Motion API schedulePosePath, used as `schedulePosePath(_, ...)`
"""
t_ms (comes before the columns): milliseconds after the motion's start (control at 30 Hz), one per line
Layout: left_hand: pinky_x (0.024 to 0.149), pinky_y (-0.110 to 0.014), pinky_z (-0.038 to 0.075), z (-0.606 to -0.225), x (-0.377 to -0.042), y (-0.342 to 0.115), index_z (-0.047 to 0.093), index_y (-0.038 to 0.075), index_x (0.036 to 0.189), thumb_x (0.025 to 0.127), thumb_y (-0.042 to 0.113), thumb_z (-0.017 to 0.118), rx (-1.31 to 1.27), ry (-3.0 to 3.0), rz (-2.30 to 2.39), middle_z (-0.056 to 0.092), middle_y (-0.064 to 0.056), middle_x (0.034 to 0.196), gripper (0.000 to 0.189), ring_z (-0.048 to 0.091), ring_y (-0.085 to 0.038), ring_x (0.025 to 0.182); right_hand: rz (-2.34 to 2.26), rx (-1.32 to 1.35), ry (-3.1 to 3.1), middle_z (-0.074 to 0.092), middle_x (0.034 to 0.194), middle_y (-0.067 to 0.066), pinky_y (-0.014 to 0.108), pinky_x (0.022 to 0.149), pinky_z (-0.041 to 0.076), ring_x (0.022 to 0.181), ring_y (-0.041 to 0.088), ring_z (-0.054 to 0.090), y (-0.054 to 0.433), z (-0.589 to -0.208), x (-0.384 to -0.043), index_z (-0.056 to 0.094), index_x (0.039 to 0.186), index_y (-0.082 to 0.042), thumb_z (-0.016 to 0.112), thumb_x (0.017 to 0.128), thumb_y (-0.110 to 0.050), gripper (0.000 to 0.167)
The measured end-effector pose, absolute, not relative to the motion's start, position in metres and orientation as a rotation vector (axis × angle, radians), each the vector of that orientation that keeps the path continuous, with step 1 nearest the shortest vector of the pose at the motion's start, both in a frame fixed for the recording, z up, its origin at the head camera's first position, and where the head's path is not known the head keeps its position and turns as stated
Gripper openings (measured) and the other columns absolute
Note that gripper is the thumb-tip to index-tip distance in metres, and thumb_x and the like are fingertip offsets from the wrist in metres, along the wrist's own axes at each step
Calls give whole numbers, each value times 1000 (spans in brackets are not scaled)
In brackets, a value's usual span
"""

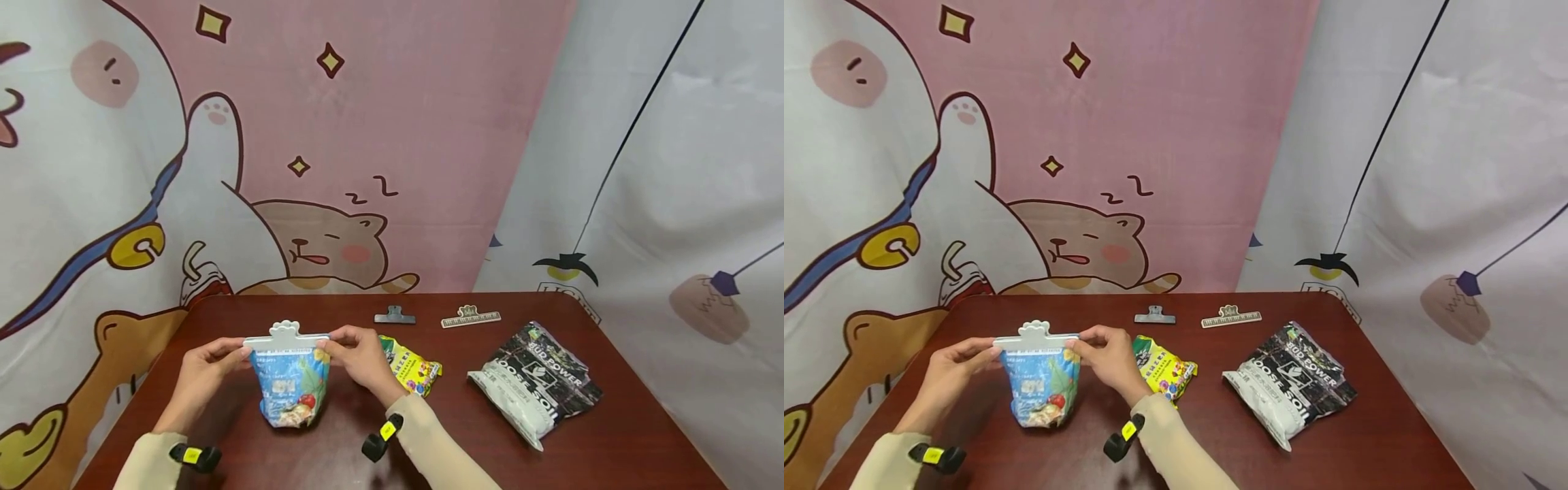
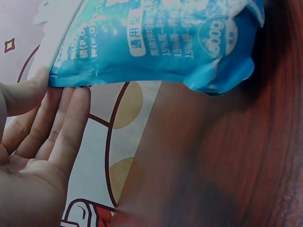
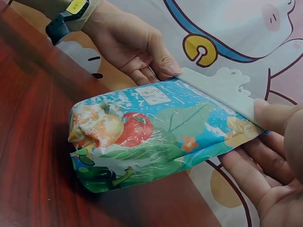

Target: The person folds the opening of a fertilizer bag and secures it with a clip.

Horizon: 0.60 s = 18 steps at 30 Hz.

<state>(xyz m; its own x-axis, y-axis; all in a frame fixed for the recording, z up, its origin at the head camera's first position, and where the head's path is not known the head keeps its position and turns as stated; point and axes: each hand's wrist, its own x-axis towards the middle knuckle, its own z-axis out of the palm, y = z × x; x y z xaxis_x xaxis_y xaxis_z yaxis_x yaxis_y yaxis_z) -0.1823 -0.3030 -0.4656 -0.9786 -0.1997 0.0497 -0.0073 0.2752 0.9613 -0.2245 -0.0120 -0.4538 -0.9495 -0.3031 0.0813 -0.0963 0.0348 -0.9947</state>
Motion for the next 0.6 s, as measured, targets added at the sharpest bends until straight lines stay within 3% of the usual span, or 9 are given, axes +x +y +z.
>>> schedulePosePath(233, 84, -30, 62, -466, -194, -303, 66, 1, 132, 94, 38, 74, 245, -2399, -1820, 73, 10, 102, 53, 77, -19, 89, -2027, -348, 2142, 75, 98, 9, 39, 77, 64, 81, 20, 77, -13, -454, -236, 74, 105, -6, 78, 93, -26, 24)
schedulePosePath(400, 88, -35, 62, -469, -206, -301, 65, 1, 134, 94, 41, 74, 279, -2432, -1815, 73, -4, 113, 58, 77, -18, 89, -1979, -318, 2184, 77, 99, 7, 42, 79, 63, 80, 16, 76, -13, -458, -245, 73, 109, -8, 75, 95, -26, 23)
schedulePosePath(600, 91, -39, 61, -474, -221, -299, 64, 0, 135, 94, 42, 73, 317, -2460, -1811, 68, -19, 127, 59, 77, -16, 87, -1934, -328, 2238, 77, 102, 10, 49, 82, 62, 79, 23, 77, -13, -461, -256, 71, 112, -4, 72, 98, -21, 23)
